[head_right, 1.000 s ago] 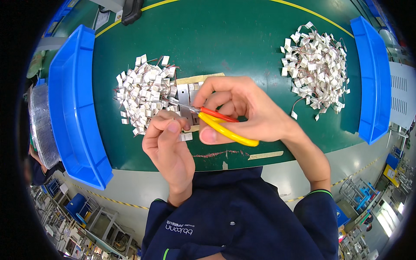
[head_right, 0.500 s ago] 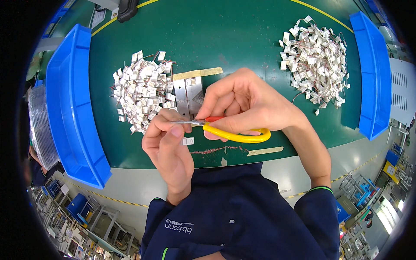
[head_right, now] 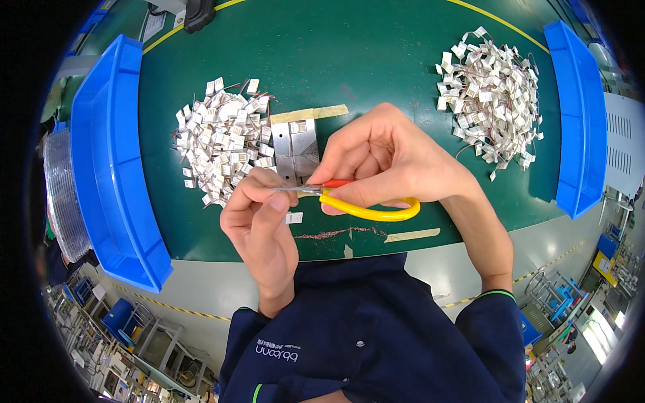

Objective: The person trims small electronic components with scissors on an assembly line.

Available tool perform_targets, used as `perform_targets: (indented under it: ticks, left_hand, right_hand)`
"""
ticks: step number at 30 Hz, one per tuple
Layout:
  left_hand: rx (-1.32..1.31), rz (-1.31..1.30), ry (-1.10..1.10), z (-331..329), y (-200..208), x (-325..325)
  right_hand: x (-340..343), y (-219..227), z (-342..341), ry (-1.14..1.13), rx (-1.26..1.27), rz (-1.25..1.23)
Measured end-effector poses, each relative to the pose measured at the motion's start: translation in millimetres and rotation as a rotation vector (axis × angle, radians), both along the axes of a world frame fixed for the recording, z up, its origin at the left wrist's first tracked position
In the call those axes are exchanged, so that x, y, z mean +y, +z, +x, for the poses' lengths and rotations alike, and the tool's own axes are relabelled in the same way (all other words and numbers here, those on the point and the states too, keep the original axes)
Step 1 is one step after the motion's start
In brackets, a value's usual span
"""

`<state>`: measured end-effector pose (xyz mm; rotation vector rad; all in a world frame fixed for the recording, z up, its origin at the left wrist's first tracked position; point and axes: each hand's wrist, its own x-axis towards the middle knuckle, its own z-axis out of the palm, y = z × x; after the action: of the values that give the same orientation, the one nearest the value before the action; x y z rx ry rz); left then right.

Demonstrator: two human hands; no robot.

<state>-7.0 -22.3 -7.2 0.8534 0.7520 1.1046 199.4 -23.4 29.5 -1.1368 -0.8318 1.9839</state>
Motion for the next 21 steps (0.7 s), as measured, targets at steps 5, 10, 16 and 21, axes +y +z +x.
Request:
perform_targets:
  ticks: [5,10,16,21]
  left_hand:
    - [0.009,0.002,0.006,-1,0,1]
    - [0.006,-0.020,0.020,-2,-1,0]
    - [0.352,0.231,0.187,-7,3,17]
    - [1.064,0.653,0.337,-2,13,31]
  right_hand:
    - [1,0,0,0.017,0.033,-0.003]
    - [-3,-7,5,-0.133,0.191,0.127]
    - [-1,-6,0,-0.215,0.061,0.107]
    - [-1,-10,-1,-0.227,0.053,0.094]
